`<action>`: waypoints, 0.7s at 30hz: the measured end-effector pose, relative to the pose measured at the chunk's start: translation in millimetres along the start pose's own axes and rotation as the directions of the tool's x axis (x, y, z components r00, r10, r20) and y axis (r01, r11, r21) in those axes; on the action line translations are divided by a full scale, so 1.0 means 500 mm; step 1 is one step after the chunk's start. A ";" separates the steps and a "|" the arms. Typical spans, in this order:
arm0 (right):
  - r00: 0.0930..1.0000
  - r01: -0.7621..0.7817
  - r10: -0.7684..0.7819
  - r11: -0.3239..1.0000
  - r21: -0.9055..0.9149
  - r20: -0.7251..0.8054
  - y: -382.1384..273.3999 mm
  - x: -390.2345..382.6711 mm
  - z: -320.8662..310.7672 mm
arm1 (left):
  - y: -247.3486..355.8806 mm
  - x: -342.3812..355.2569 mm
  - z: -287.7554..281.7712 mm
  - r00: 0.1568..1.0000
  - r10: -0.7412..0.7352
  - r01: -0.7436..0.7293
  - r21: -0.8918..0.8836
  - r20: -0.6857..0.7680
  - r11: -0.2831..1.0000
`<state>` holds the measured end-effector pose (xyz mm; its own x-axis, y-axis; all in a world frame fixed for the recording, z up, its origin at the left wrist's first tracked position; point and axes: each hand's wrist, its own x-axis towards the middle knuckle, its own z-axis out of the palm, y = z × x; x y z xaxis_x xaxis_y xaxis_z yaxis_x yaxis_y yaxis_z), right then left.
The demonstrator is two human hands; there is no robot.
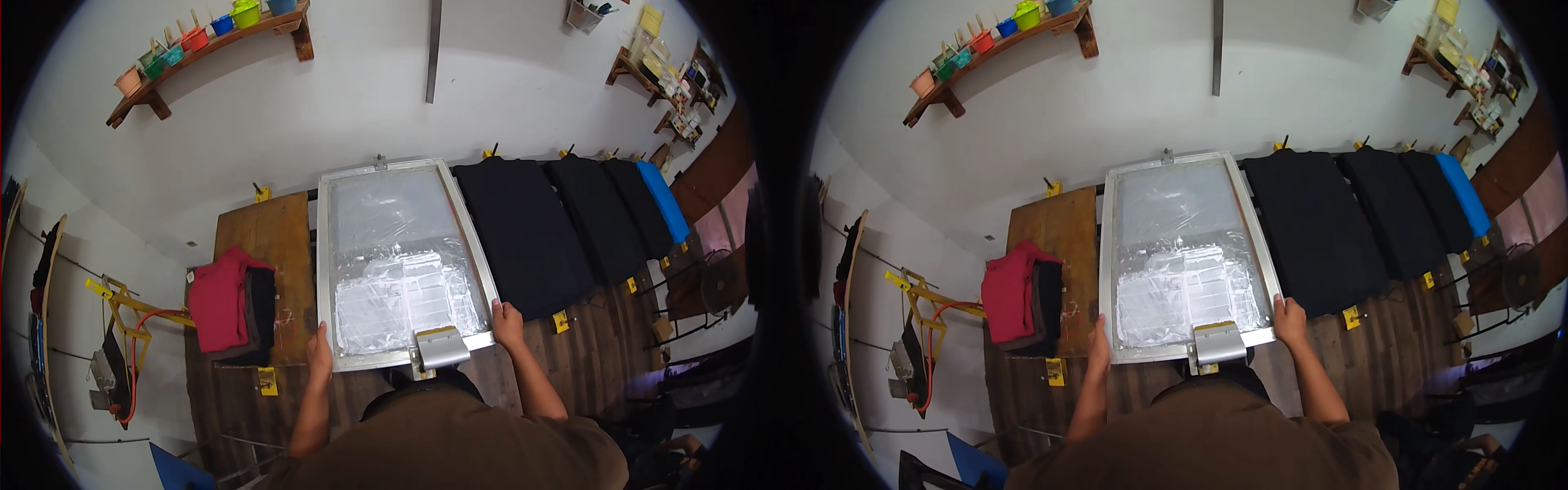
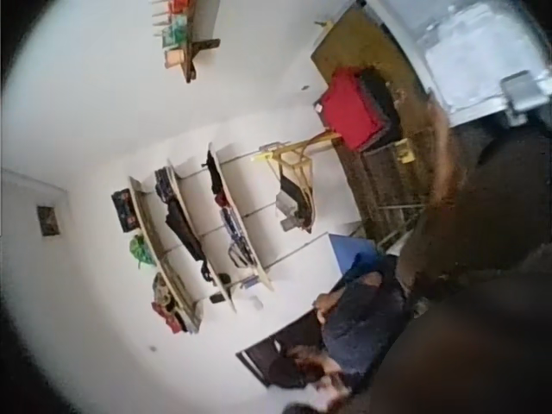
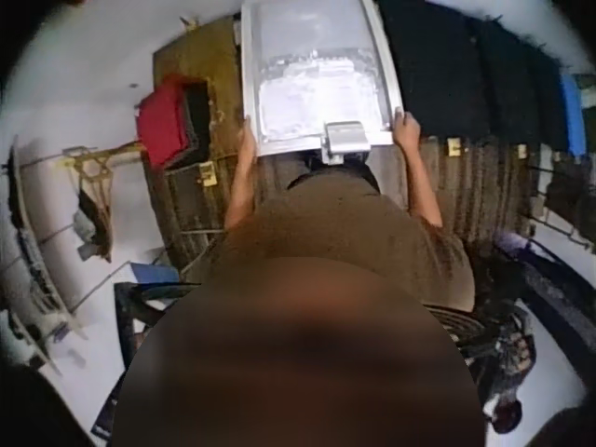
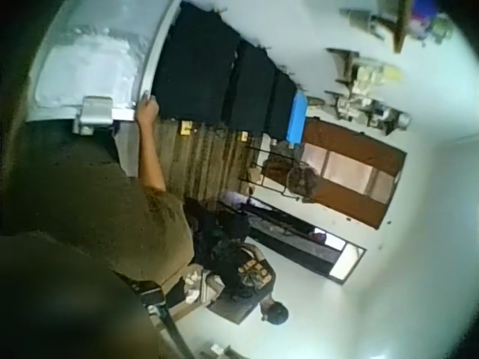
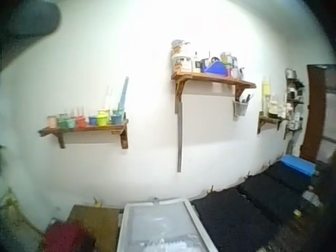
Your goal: Using a squeegee to apply ink to a t-shirt through a screen printing frame.
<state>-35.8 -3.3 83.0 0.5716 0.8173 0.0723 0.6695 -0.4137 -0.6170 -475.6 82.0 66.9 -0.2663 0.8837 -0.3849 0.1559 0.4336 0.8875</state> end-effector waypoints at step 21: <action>0.999 0.026 -0.026 1.000 -0.003 -0.020 0.080 0.014 0.078 | -0.103 0.022 0.042 0.999 0.002 -0.014 0.306 0.040 0.952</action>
<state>-23.6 1.5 28.0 0.5633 0.8198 0.1035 0.6853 -0.3935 -0.6128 -466.6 73.2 11.9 -0.2276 0.8908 -0.3932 0.4429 0.4544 0.7729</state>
